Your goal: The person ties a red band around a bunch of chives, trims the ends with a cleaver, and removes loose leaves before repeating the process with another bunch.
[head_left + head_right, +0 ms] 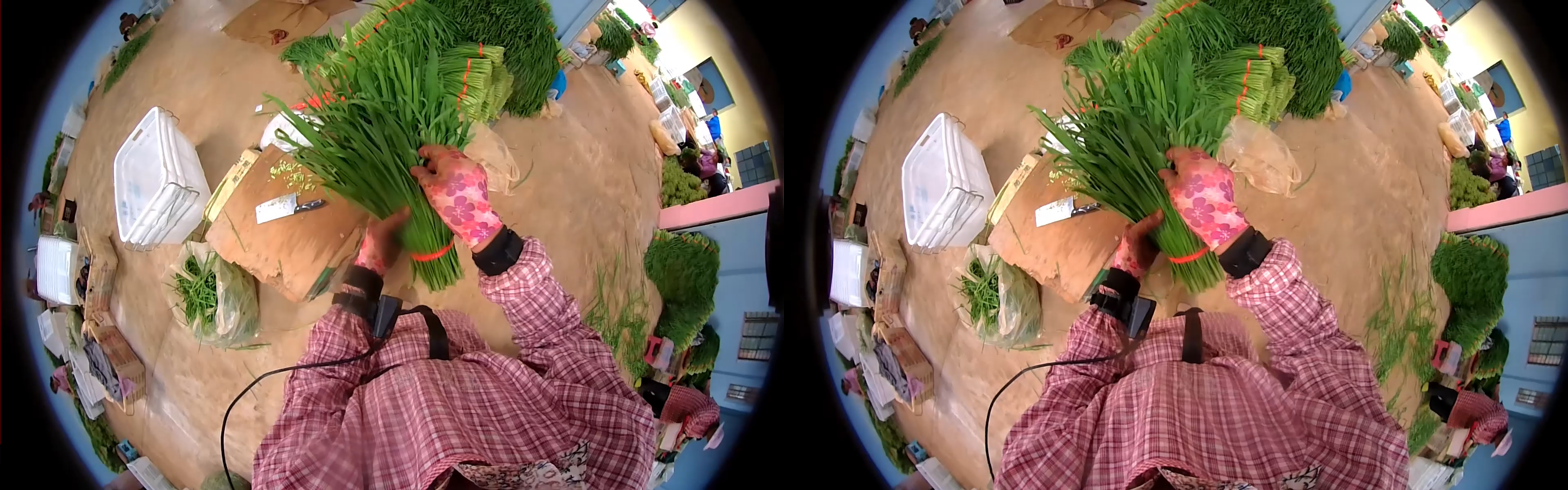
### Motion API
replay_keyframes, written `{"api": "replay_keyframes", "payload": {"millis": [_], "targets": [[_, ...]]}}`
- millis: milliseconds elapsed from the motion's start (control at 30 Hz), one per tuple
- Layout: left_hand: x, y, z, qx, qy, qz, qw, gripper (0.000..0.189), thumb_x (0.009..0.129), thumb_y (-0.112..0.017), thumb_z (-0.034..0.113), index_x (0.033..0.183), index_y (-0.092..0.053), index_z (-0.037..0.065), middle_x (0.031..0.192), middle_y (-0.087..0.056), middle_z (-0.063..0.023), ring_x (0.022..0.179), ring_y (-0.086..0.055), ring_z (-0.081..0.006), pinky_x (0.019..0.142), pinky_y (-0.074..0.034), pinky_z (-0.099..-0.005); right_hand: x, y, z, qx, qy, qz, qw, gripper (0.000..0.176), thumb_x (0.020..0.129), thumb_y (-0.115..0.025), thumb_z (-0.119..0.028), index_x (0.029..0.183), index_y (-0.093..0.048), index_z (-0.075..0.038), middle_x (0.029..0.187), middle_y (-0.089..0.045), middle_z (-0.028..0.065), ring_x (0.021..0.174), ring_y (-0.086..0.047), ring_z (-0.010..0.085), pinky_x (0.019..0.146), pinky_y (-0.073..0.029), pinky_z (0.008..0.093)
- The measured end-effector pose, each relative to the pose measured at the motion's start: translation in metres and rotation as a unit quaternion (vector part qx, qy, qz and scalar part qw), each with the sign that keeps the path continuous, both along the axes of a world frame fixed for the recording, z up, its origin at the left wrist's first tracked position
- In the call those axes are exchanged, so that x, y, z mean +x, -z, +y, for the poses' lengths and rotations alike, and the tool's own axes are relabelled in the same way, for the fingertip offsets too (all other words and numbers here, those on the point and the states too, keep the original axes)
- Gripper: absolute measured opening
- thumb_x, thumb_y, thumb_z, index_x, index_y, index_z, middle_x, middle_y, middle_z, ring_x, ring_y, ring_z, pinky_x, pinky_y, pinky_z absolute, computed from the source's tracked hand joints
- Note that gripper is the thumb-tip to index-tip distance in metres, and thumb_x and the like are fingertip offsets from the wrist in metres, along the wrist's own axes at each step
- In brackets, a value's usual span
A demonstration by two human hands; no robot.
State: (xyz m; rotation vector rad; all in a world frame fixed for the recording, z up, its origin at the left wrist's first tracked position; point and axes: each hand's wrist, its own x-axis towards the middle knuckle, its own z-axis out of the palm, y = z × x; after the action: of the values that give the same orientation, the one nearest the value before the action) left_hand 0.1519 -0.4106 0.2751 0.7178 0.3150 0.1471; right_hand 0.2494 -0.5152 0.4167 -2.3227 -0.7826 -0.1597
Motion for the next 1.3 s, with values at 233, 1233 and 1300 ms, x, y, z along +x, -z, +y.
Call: {"api": "replay_keyframes", "payload": {"millis": [233, 1233, 1300], "targets": [[0.012, 0.027, -0.013, -0.006, 0.005, -0.013, 1.0, 0.041, 0.089, -0.064, 0.021, 0.125, -0.058, 0.0, 0.118, -0.065, -0.0094, 0.103, -0.063, -0.0243, 0.096, -0.049, -0.0395, 0.014, 0.007, -0.02, 0.296, 0.011, 0.298, 0.907, 0.01, 0.09, -0.067, -0.009, 0.092, -0.066, 0.001, 0.076, -0.064, 0.0028, 0.067, -0.059, 0.011, 0.061, -0.046, 0.0248], [0.017, 0.009, -0.023, 0.042, -0.01, 0.019, 0.999, 0.039, 0.088, -0.068, 0.019, 0.121, -0.061, 0.001, 0.113, -0.066, -0.0058, 0.101, -0.063, -0.0203, 0.093, -0.05, -0.0357, 0.048, 0.04, -0.027, 0.319, 0.018, 0.217, 0.923, 0.017, 0.088, -0.066, -0.01, 0.098, -0.066, 0.003, 0.077, -0.068, 0.0057, 0.066, -0.06, 0.0118, 0.062, -0.048, 0.0267], [0.015, 0.006, -0.025, 0.053, -0.02, 0.013, 0.998, 0.039, 0.088, -0.068, 0.02, 0.121, -0.061, 0.0, 0.113, -0.066, -0.006, 0.101, -0.063, -0.0205, 0.092, -0.05, -0.036, 0.044, 0.037, -0.023, 0.401, 0.004, 0.245, 0.883, 0.017, 0.09, -0.065, -0.009, 0.1, -0.065, 0.005, 0.077, -0.068, 0.0039, 0.063, -0.057, 0.0105, 0.06, -0.047, 0.0255]]}}
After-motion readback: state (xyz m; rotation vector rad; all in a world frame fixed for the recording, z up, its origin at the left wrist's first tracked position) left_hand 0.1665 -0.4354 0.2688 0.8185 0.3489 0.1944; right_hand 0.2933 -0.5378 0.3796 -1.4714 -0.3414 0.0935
